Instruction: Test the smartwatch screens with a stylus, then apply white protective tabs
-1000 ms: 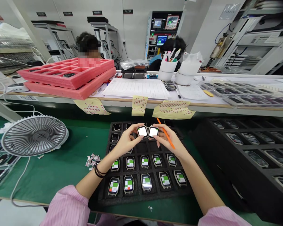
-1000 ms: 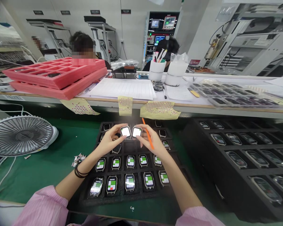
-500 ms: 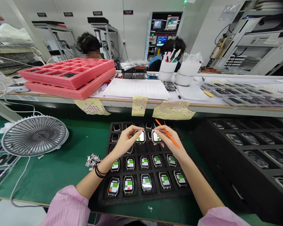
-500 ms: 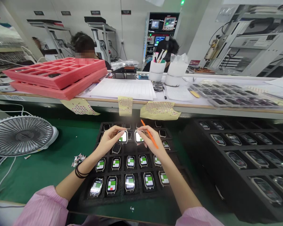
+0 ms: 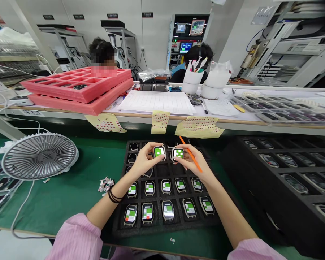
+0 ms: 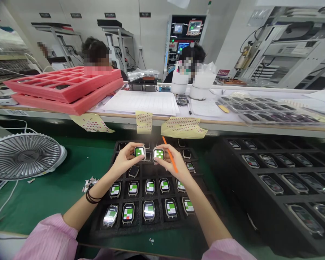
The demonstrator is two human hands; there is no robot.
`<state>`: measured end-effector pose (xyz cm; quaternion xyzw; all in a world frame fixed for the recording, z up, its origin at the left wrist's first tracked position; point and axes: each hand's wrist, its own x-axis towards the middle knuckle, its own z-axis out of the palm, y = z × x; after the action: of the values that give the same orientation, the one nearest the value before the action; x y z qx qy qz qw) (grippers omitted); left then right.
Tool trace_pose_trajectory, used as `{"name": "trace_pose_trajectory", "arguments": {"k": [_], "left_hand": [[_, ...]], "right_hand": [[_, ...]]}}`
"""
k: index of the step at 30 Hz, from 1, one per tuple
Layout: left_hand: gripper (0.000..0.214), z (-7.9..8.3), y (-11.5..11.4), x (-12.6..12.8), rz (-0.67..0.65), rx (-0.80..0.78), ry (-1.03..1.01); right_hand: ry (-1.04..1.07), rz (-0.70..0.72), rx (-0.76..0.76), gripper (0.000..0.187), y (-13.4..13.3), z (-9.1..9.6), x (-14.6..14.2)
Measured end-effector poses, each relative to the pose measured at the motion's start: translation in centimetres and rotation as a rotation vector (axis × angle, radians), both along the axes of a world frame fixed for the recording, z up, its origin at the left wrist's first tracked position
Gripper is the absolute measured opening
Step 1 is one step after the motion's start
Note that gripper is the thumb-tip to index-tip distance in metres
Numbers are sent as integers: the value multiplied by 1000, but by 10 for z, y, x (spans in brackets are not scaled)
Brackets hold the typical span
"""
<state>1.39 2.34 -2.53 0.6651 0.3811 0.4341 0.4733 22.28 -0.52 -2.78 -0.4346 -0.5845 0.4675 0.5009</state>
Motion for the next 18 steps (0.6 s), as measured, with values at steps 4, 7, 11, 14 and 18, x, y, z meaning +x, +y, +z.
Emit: {"name": "trace_pose_trajectory", "arguments": {"k": [4,7,11,14,18], "left_hand": [[29,1,1,-1,59,-4,-73],[28,3,1,-1,98,-58,-66],[33,4,0,0,106,-143,-94],[34,5,0,0,82,-142,-83],[33,5,1,0,26,-81,-27]], "right_hand": [[16,-83,-17,26,-2,4,-2],[25,-110,-40,26,-3,6,-2],[42,-113,-66,27,-3,6,-2],[11,-114,-38,26,-2,4,-3],[44,-44,-8,26,-2,2,-3]]}}
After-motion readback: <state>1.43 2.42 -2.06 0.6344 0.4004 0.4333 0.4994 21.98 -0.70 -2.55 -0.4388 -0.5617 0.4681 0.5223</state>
